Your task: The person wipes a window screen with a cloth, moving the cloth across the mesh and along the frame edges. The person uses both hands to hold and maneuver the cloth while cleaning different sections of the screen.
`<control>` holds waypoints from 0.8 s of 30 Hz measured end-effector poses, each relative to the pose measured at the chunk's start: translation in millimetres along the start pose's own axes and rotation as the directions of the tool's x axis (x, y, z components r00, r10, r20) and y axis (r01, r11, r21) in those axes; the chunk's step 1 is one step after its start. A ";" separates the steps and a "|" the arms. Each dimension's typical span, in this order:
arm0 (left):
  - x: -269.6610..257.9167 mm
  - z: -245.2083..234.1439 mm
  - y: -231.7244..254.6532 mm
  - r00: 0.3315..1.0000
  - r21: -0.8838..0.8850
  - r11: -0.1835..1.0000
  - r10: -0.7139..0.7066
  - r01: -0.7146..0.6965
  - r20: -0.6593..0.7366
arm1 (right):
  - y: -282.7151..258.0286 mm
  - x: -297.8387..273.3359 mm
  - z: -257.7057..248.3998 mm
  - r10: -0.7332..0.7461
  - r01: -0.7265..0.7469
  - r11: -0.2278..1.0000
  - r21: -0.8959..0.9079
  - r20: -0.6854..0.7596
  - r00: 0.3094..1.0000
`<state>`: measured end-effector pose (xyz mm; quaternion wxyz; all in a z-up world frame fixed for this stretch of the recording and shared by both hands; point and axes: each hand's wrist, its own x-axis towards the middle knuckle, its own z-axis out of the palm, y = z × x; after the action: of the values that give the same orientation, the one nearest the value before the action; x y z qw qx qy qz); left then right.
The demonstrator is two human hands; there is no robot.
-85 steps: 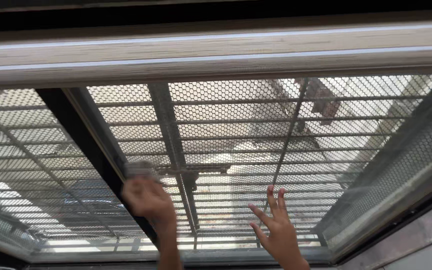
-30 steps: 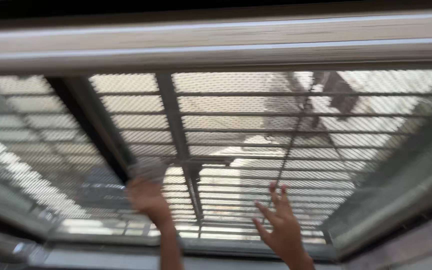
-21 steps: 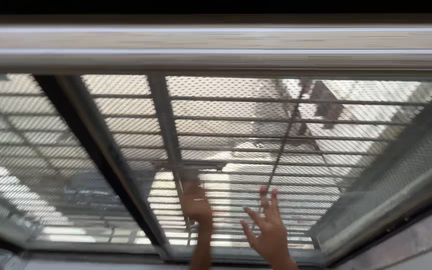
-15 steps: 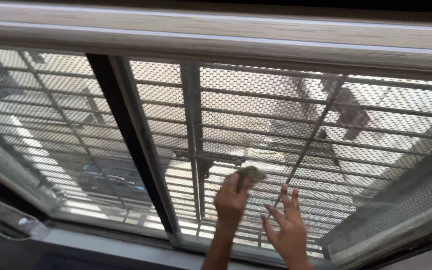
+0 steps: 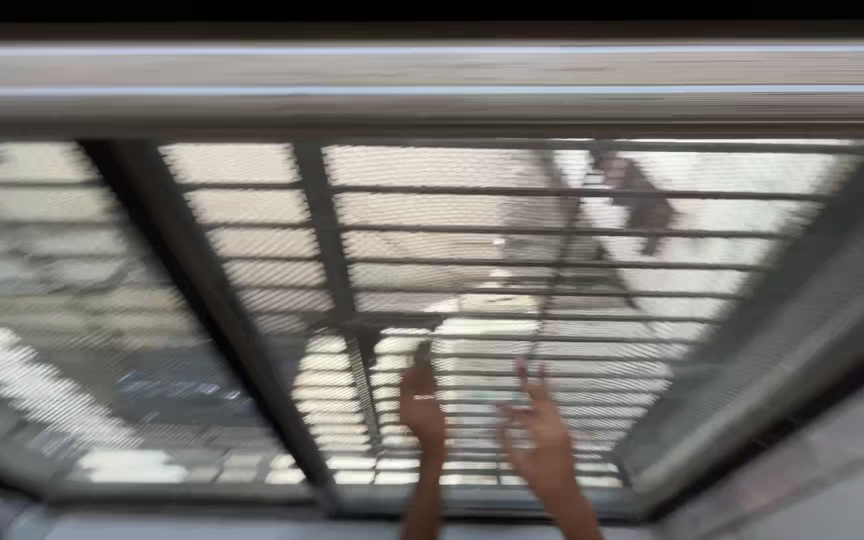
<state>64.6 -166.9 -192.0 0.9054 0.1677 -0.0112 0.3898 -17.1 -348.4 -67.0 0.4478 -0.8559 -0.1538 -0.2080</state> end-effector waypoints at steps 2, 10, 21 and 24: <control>-41.4 27.0 -13.9 0.806 0.778 0.210 0.156 -0.592 0.571 | 19.9 -3.4 1.3 0.086 -0.076 0.984 0.162 -0.056 0.995; -123.0 89.3 48.9 0.881 0.687 0.722 -0.374 0.081 0.289 | 28.7 -20.4 -2.9 0.301 -0.264 0.679 0.686 0.068 0.951; -135.6 104.6 82.2 0.926 0.750 0.616 -0.378 0.240 0.015 | 29.6 -29.9 3.5 0.210 -0.345 0.509 0.789 0.274 0.938; -139.0 88.5 72.7 0.944 0.722 0.650 -0.331 0.236 -0.010 | 25.5 -26.0 0.0 0.270 -0.392 0.449 0.803 0.296 0.916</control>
<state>-73.9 -245.6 -108.1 0.8157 0.5289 0.1117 0.2058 -28.1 -364.5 -97.7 0.8284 -0.5511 -0.0929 0.0390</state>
